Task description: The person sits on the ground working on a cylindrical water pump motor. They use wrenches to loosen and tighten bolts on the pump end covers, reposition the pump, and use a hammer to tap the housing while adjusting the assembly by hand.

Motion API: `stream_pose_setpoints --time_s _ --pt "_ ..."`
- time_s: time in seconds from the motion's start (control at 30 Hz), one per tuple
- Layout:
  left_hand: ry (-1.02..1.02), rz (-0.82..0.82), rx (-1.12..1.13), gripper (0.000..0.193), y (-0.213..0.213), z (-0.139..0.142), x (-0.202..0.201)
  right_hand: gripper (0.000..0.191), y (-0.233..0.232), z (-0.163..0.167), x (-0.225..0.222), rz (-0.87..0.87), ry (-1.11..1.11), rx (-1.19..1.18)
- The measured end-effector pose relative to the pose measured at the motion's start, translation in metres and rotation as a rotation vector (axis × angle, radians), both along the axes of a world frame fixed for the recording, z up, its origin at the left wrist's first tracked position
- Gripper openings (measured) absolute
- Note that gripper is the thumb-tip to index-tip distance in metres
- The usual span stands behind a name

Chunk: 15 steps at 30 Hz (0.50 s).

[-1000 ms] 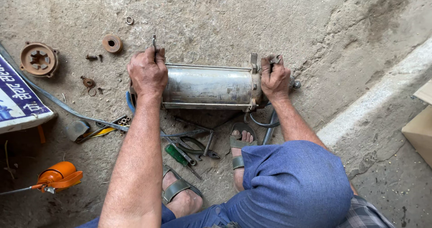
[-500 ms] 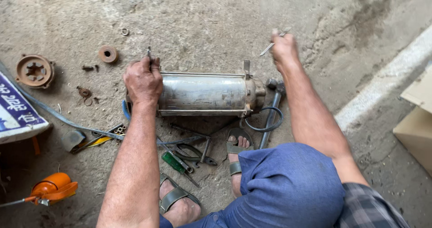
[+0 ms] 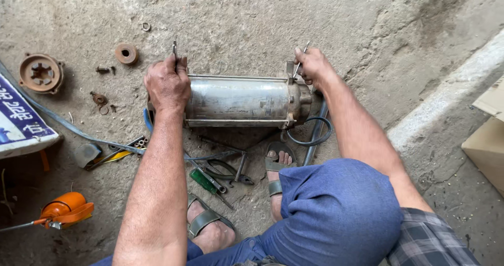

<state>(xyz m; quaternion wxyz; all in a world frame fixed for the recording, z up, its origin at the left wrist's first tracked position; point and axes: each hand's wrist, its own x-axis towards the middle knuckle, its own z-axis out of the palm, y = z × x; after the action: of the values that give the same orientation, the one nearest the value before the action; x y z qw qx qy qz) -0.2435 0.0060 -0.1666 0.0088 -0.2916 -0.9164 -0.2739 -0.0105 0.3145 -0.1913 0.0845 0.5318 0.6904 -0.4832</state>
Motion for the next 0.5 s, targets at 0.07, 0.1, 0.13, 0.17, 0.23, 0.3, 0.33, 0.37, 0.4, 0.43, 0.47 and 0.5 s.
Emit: stream_pose_setpoints --time_s 0.07,0.1,0.13,0.17,0.23,0.3,0.33,0.37,0.4,0.43,0.47,0.5 --pt "-0.012 -0.007 -0.008 0.025 0.0 0.0 -0.001 0.042 0.011 0.007 -0.009 -0.108 -0.077 -0.21" --pt "-0.02 -0.004 -0.011 0.025 0.0 0.0 -0.001 0.041 0.014 0.009 -0.008 -0.145 0.013 -0.074" --pt "-0.009 -0.008 -0.007 0.024 0.0 -0.001 -0.002 0.04 0.014 0.009 -0.004 -0.179 0.103 0.055" --pt "0.0 -0.014 -0.004 0.022 0.0 -0.001 -0.002 0.04 0.012 0.008 0.003 -0.212 0.193 0.184" --pt "0.002 -0.008 -0.008 0.022 -0.002 -0.003 -0.002 0.049 0.001 0.01 0.02 -0.075 0.293 0.275" --pt "0.003 -0.013 0.005 0.024 -0.002 -0.005 -0.002 0.054 -0.017 0.009 0.037 0.065 0.399 0.312" --pt "0.008 -0.019 -0.002 0.025 -0.002 -0.005 -0.002 0.055 -0.026 0.006 0.042 0.144 0.461 0.319" --pt "0.01 -0.017 -0.014 0.026 -0.002 -0.006 -0.002 0.056 -0.033 0.004 0.046 0.231 0.52 0.318" --pt "0.007 -0.009 -0.035 0.026 -0.002 -0.006 -0.001 0.054 -0.038 0.002 0.048 0.262 0.53 0.405" --pt "0.011 -0.011 -0.029 0.027 -0.002 -0.005 -0.001 0.053 -0.04 -0.002 0.047 0.295 0.541 0.487" --pt "0.018 -0.01 -0.022 0.027 -0.001 -0.005 -0.001 0.052 -0.039 -0.005 0.045 0.331 0.556 0.572" --pt "0.027 -0.009 -0.017 0.028 -0.001 -0.004 0.0 0.048 -0.034 -0.009 0.038 0.262 0.471 0.49"
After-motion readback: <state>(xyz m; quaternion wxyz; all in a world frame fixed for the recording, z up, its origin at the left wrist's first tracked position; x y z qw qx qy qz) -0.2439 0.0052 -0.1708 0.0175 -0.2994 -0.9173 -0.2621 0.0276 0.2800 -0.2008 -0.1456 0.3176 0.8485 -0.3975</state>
